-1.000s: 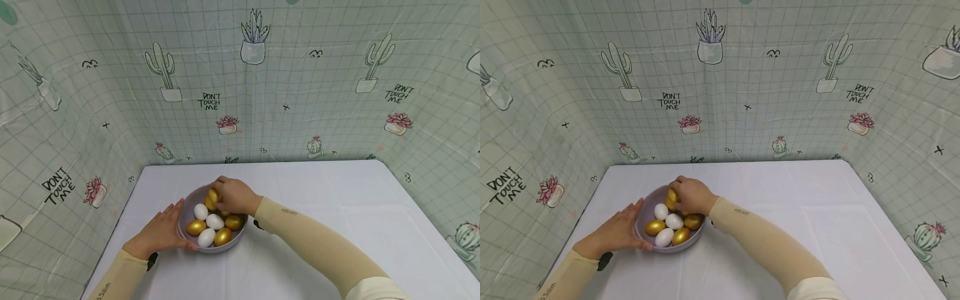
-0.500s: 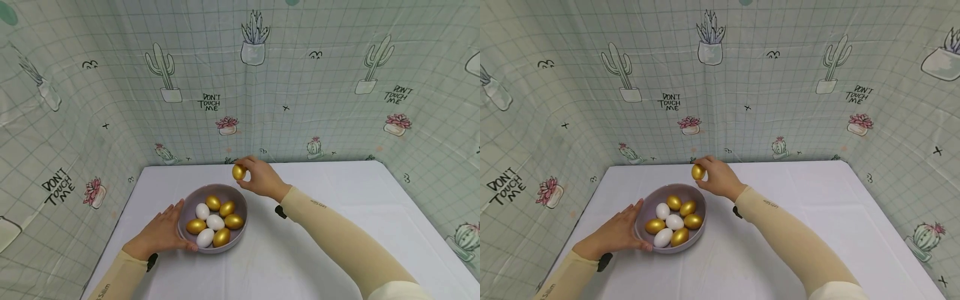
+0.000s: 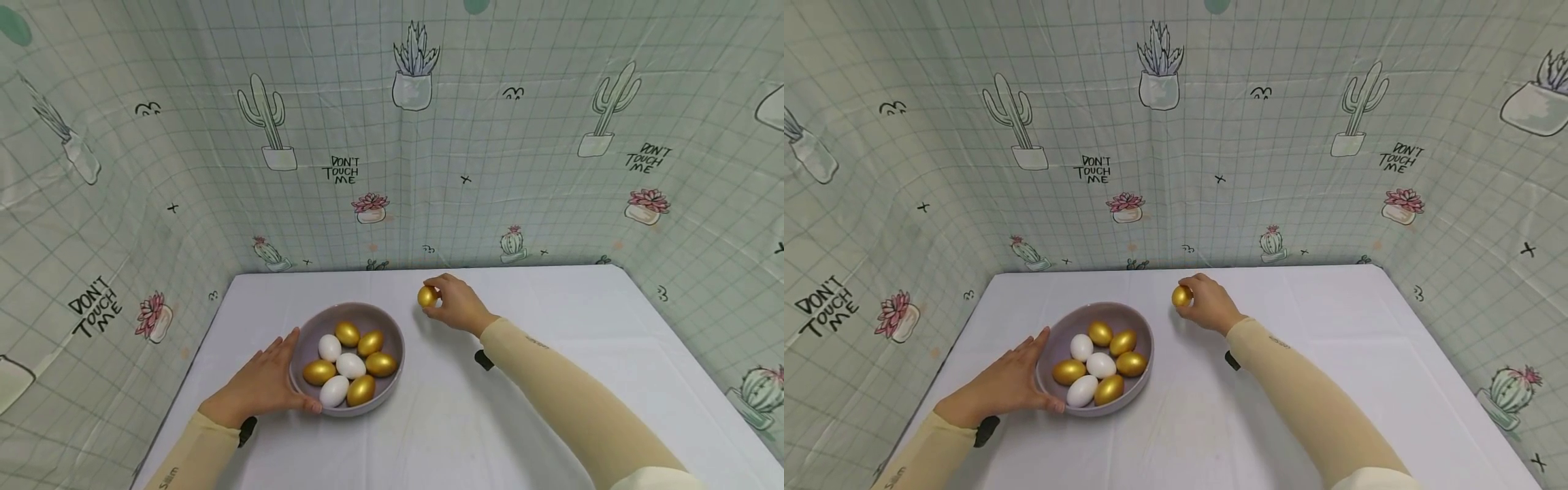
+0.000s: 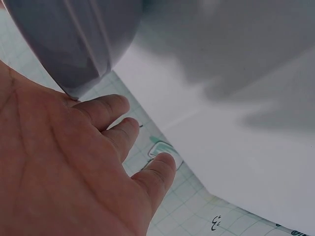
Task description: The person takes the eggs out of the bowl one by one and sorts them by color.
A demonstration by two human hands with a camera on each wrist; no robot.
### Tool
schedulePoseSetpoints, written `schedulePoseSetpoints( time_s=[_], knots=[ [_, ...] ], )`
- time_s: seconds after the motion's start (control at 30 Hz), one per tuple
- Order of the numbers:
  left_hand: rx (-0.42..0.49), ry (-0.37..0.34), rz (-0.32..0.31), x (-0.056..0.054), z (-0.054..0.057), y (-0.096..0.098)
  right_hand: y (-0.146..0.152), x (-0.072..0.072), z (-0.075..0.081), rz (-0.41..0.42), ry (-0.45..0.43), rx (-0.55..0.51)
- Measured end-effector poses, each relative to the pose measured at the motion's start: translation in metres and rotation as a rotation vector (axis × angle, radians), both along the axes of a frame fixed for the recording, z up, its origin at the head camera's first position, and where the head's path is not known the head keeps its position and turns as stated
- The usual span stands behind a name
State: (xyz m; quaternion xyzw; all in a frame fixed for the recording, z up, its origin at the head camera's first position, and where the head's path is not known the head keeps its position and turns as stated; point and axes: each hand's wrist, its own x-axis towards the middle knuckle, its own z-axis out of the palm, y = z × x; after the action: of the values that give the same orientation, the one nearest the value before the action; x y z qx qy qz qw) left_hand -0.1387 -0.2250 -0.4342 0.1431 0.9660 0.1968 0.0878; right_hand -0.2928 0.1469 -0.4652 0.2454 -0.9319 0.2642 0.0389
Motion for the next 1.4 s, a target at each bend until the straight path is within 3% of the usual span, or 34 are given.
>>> schedulePoseSetpoints(
  time_s=[0.53,0.93,1.4],
  knots=[
    [0.008,-0.011,0.009,0.001,0.001,0.001,0.007,0.0,-0.025,0.022,-0.078,0.046],
    [0.016,-0.022,0.01,0.0,0.0,0.001,0.0,0.002,-0.02,0.028,-0.086,0.0],
    [0.014,-0.026,0.014,0.0,-0.003,0.001,0.002,0.0,-0.029,0.028,-0.087,0.043]
  ],
)
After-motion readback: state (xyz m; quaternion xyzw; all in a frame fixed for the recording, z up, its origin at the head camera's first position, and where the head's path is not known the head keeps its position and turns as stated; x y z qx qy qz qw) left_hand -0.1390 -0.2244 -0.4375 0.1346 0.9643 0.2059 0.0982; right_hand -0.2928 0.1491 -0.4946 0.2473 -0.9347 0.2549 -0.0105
